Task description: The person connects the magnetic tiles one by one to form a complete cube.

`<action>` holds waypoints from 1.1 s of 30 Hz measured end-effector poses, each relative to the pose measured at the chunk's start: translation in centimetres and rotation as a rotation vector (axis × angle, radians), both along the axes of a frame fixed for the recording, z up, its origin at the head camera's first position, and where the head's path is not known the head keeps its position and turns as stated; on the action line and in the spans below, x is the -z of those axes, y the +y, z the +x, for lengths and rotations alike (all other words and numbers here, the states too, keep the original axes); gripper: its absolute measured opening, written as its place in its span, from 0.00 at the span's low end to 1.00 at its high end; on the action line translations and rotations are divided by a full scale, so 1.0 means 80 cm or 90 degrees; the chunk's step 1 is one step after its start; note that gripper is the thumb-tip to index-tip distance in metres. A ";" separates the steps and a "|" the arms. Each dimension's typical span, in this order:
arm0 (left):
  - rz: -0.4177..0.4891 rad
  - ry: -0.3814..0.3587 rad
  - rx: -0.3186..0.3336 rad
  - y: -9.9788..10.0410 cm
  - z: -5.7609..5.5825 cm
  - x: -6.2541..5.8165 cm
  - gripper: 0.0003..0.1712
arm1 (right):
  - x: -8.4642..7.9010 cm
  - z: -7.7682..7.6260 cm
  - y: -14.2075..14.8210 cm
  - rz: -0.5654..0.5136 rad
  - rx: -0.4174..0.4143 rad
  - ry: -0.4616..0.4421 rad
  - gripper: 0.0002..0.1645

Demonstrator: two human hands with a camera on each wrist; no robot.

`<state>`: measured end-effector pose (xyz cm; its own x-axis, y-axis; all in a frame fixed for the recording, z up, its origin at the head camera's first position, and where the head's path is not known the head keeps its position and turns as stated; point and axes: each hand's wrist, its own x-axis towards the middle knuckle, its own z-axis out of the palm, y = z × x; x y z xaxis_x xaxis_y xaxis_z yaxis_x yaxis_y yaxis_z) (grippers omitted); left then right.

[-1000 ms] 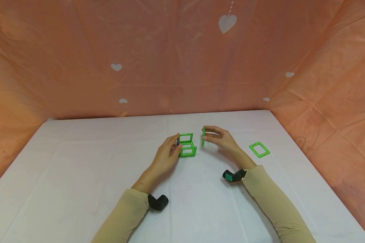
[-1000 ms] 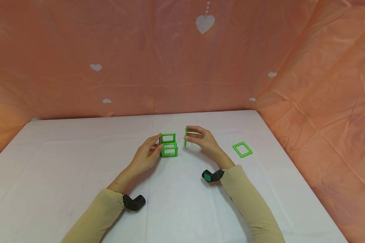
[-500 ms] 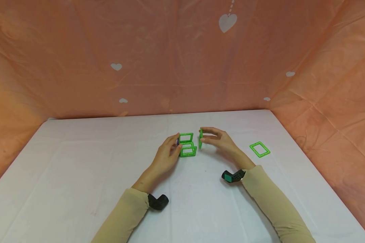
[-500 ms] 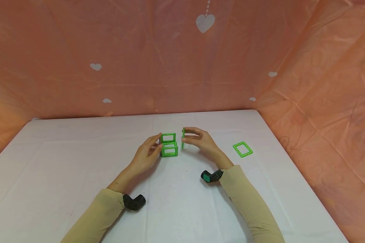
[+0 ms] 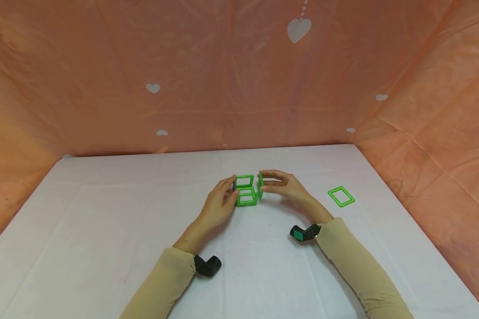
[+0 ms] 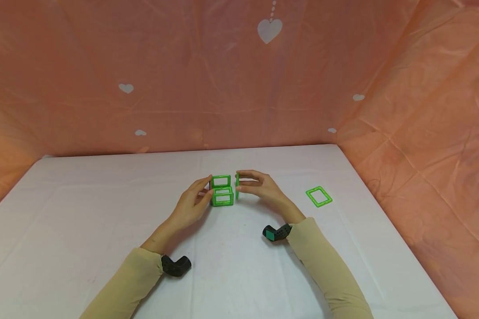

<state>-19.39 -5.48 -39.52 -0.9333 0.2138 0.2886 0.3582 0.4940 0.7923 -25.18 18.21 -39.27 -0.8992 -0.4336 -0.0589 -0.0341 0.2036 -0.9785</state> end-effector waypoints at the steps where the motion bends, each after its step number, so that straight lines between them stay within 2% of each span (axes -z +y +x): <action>1: -0.001 0.000 -0.001 0.000 0.000 0.000 0.29 | 0.001 0.000 -0.001 -0.001 -0.003 -0.005 0.36; 10: 0.000 0.005 0.002 0.001 0.000 0.000 0.28 | 0.009 0.000 -0.007 -0.020 -0.029 -0.030 0.35; 18: -0.002 -0.001 0.002 -0.002 0.000 -0.001 0.28 | 0.009 0.001 -0.010 -0.070 -0.062 -0.046 0.36; 25: 0.001 -0.011 0.000 -0.001 0.000 -0.001 0.28 | 0.009 0.003 -0.011 -0.068 -0.061 -0.049 0.35; 33: 0.009 0.004 0.003 -0.001 0.000 -0.001 0.27 | 0.010 0.005 -0.012 -0.095 -0.068 -0.046 0.37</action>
<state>-19.38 -5.58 -39.41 -0.9305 0.2145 0.2970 0.3653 0.4811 0.7970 -24.82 17.27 -40.10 -0.8433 -0.5352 -0.0489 0.0230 0.0549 -0.9982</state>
